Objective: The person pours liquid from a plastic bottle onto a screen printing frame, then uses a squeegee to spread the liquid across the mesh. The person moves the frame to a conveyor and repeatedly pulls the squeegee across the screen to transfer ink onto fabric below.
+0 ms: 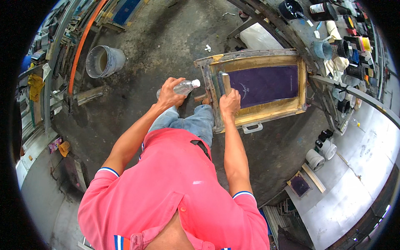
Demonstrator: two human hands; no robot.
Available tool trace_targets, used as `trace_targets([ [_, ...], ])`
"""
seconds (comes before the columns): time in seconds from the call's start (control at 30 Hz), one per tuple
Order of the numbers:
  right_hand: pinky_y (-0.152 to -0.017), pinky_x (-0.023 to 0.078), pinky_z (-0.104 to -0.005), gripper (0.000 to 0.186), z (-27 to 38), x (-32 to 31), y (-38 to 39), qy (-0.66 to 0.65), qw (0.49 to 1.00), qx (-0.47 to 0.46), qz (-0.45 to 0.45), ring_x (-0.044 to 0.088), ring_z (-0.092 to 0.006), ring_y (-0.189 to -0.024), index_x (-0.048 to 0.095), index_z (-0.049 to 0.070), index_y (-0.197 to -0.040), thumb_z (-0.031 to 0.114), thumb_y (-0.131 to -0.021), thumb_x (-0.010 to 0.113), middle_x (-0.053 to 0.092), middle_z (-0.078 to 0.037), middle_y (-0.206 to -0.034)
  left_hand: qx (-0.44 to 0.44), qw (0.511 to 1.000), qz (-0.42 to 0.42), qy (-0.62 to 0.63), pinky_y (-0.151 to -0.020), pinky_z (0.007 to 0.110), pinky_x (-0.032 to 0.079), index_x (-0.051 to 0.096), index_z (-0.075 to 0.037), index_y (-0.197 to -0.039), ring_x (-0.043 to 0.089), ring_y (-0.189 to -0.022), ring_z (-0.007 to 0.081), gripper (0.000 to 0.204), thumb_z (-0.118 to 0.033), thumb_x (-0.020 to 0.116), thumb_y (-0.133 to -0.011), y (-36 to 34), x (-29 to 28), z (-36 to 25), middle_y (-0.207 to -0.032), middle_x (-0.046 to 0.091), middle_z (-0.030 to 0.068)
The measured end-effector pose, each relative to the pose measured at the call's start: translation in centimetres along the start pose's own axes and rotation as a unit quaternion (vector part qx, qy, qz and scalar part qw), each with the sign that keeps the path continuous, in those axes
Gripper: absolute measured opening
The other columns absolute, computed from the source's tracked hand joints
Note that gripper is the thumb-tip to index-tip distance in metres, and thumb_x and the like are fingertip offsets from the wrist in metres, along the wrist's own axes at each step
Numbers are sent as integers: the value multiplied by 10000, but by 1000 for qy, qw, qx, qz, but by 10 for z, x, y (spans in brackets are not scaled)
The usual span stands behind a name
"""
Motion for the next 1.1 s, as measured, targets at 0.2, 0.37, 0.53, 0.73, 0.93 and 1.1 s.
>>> trace_targets([
  [0.2,-894,489,-495,325,-20,-1,37,-14,999,5,43,597,-387,-1039,628,-6,-1069,81,-755,634,634,-166,-1041,0,1000,11,9,-943,449,480,655,-118,-1267,569,-1090,359,680,-167,839,-615,2,1,1,-1108,600,164],
  [0.37,-899,493,-487,333,-23,6,8,-28,999,27,-16,604,-385,-1033,630,-14,-1075,101,-763,645,644,-178,-1054,7,1000,15,10,-941,451,480,655,-126,-1273,568,-1092,358,685,-180,841,-616,6,4,3,-1107,601,163],
  [0.53,-886,493,-492,313,-11,4,17,-13,999,-6,48,608,-397,-1022,629,-13,-1060,108,-772,643,643,-191,-1040,0,999,26,-21,-939,458,474,651,-135,-1281,565,-1089,356,698,-190,846,-613,0,4,2,-1109,600,156],
  [0.73,-882,482,-520,304,-47,1,49,-28,998,57,25,598,-406,-1027,626,-8,-1046,106,-764,628,635,-176,-1028,-24,999,29,-38,-956,451,493,676,-144,-1245,595,-1098,361,644,-152,818,-617,-1,7,-7,-1109,619,157],
  [0.93,-865,493,-513,290,-3,-1,0,-45,997,58,-25,625,-433,-985,644,-10,-1014,117,-757,598,667,-207,-1023,10,999,40,-33,-932,466,463,653,-152,-1280,562,-1083,356,686,-209,836,-621,-3,13,-7,-1107,587,155],
  [1.1,-843,516,-496,245,-19,-6,13,21,999,-14,44,615,-376,-982,638,18,-983,106,-755,640,637,-154,-1003,9,999,26,-25,-944,460,486,671,-144,-1252,584,-1091,368,666,-181,834,-607,-3,16,-8,-1119,604,165],
])
Point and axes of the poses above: each hand's wrist, its own y-axis away from the middle knuckle, its own x-axis out of the palm, z = x × y, the point moved 4 cm from there along -y, towards the middle knuckle
